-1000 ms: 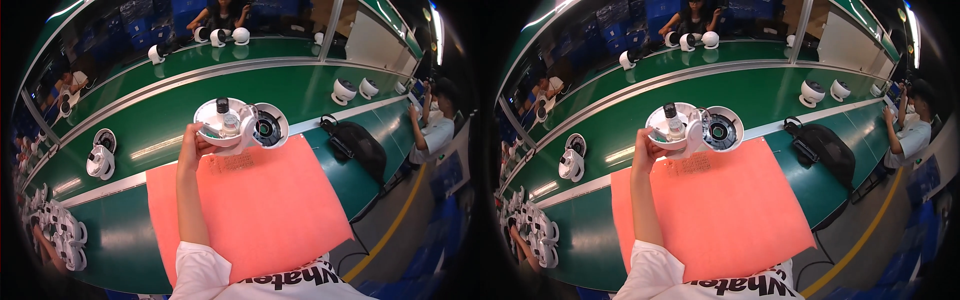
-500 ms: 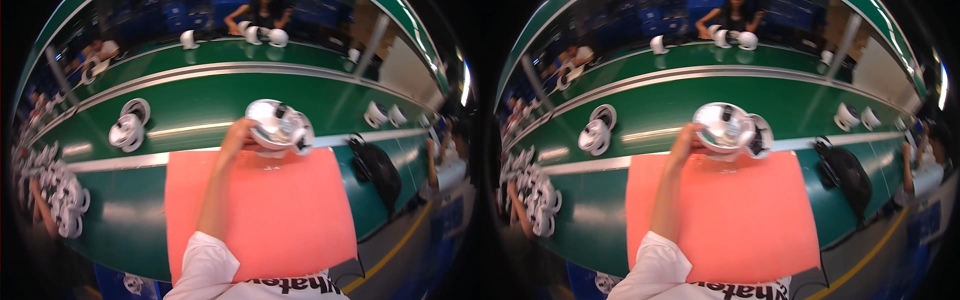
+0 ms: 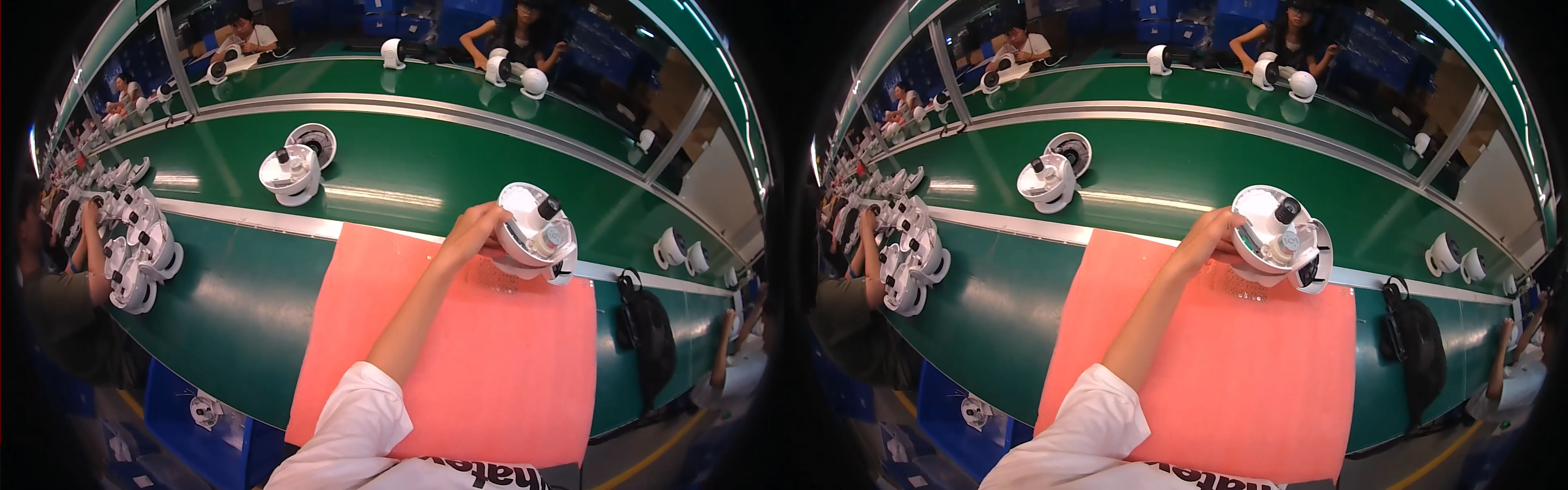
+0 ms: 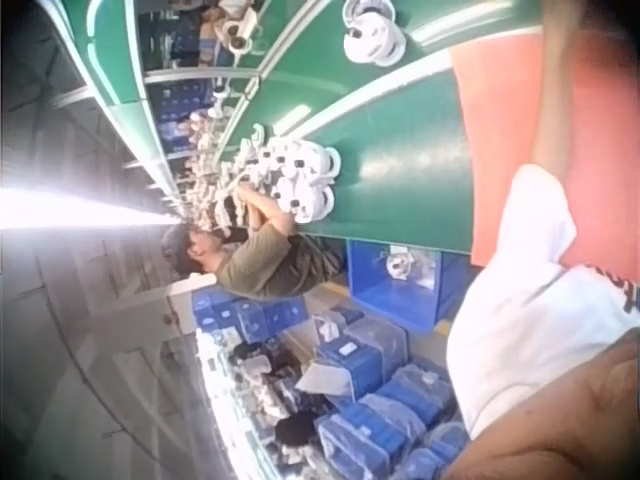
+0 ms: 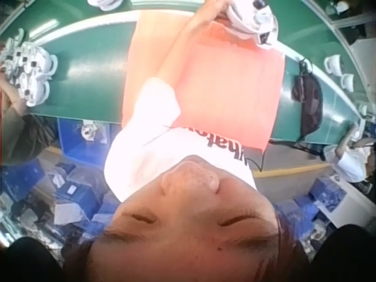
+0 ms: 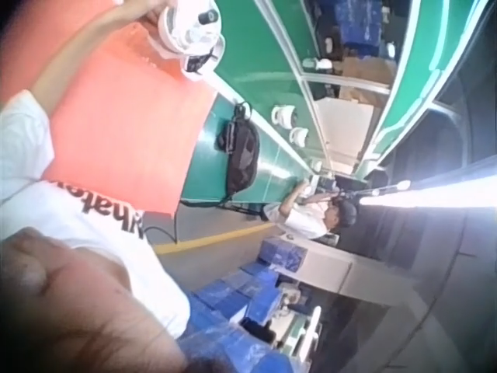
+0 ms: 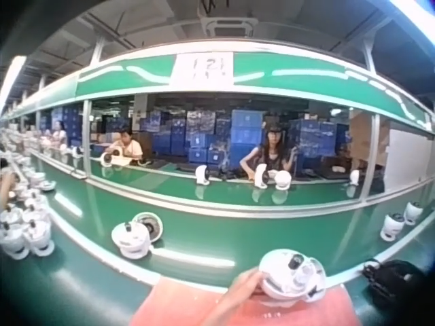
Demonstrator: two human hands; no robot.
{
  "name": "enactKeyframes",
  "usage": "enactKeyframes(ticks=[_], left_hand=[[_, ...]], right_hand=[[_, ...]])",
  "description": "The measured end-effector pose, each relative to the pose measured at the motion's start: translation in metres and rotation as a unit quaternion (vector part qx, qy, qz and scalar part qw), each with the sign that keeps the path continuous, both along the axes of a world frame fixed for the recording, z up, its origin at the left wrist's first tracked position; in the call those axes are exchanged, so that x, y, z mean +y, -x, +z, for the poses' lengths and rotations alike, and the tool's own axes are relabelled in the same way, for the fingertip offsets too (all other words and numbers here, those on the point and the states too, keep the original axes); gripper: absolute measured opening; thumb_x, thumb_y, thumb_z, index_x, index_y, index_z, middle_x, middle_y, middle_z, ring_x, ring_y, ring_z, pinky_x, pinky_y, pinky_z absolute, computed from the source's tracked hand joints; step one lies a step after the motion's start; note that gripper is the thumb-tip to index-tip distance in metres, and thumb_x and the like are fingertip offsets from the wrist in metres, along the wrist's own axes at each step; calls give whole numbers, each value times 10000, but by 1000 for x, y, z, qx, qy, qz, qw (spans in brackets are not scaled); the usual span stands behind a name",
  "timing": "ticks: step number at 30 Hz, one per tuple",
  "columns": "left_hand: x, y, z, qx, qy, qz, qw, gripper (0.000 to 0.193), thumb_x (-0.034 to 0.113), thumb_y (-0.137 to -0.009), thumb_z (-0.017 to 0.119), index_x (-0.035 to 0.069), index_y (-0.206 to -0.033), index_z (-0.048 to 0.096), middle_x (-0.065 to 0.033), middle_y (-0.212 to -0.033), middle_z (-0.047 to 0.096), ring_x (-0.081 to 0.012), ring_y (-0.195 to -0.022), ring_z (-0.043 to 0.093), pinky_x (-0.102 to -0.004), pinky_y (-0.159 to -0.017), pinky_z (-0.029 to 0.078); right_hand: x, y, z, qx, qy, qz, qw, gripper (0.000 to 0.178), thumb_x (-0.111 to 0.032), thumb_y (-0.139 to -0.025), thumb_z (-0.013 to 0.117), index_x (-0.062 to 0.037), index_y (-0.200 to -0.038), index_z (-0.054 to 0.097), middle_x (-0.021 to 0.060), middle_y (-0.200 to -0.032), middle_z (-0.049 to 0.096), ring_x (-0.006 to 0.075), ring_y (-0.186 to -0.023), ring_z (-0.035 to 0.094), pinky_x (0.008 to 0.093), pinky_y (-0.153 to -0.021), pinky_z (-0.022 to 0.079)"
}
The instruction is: Assembling security camera components on an industrial assembly line.
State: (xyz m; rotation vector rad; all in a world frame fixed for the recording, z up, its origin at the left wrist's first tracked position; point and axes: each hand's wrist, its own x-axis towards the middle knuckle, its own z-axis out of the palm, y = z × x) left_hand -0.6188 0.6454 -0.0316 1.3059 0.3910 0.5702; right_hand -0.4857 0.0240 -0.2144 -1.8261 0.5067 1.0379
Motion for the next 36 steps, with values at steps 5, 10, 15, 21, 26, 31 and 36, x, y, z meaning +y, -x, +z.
enactKeyframes(ticks=[5,10,15,21,26,31,36], left_hand=[[-5,-3,0,-6,5,-2,1000,412,348,-778,513,9,-1006,561,-146,-907,597,-243,-807,637,-324,-698,547],[-5,4,2,-2,0,-2,1000,418,351,-777,510,9,-1012,559,-139,-901,592,-236,-800,630,-329,-684,545],[-2,6,-2,10,-10,-8,1000,480,385,-774,493,12,-1073,536,-149,-910,594,-248,-805,622,-336,-685,537],[8,12,-6,22,29,18,999,577,420,-777,479,-49,-1112,473,-237,-897,622,-291,-797,645,-349,-696,538],[11,9,-10,24,16,33,999,589,407,-774,454,-80,-1104,473,-238,-887,631,-275,-780,649,-331,-691,541],[8,11,-9,26,-28,27,999,601,442,-747,460,-40,-1105,491,-161,-863,645,-219,-729,654,-322,-622,550],[2,18,-3,-4,-4,68,998,595,485,-763,442,-37,-1026,551,-154,-828,644,-223,-706,652,-338,-598,552]], right_hand=[[19,-3,-14,22,-3,27,999,152,-289,-827,545,-149,-886,548,38,-714,584,140,-590,546,265,-465,430],[19,13,-24,39,-1,23,999,154,-284,-833,537,-145,-897,550,41,-720,587,141,-592,551,265,-465,430],[0,37,-26,49,6,-7,999,156,-279,-839,529,-142,-908,553,44,-725,591,142,-595,555,265,-465,431],[-33,63,-24,60,20,-51,997,160,-273,-846,519,-138,-921,556,48,-731,595,144,-598,561,265,-465,432],[-40,76,-33,76,23,-66,995,164,-269,-852,511,-134,-932,559,50,-737,598,145,-600,566,265,-466,432],[-43,75,-45,93,21,-62,994,168,-264,-858,504,-131,-943,562,53,-742,602,146,-603,571,265,-466,433],[-57,95,-60,119,24,-71,990,174,-259,-864,496,-127,-954,564,56,-747,606,147,-606,576,265,-466,434]])
